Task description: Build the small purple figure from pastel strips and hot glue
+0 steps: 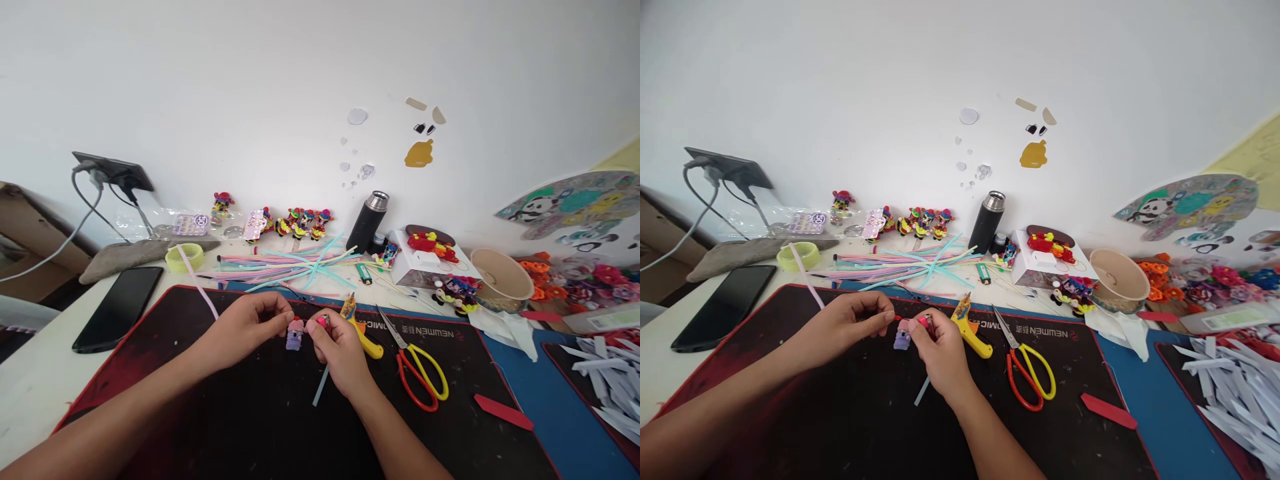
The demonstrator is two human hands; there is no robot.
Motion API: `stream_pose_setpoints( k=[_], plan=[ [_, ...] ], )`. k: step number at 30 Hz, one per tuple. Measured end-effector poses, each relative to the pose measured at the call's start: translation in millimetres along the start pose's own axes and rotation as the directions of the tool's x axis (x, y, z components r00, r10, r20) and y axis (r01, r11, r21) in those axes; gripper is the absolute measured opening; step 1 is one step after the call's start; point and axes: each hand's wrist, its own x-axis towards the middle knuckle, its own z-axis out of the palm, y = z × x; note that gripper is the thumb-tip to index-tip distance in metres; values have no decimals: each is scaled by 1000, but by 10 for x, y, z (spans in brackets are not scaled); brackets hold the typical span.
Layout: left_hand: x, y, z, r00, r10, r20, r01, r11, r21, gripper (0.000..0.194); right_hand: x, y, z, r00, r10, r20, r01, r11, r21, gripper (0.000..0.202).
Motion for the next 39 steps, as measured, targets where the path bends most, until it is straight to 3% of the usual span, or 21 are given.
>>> stream_pose_setpoints(
  k=[10,29,39],
  plan=[
    [6,50,-17,1000,-15,-9,15,1000,-21,34,3,-47,0,999,29,15,-30,991,132,43],
    [17,18,-3,999,-26,34,31,989,-147,35,-36,-33,48,989,72,128,-87,990,115,40],
    [39,-46,56,994,-40,99,67,956,-285,34,-16,-14,21,998,27,49,-32,994,107,38]
  ],
)
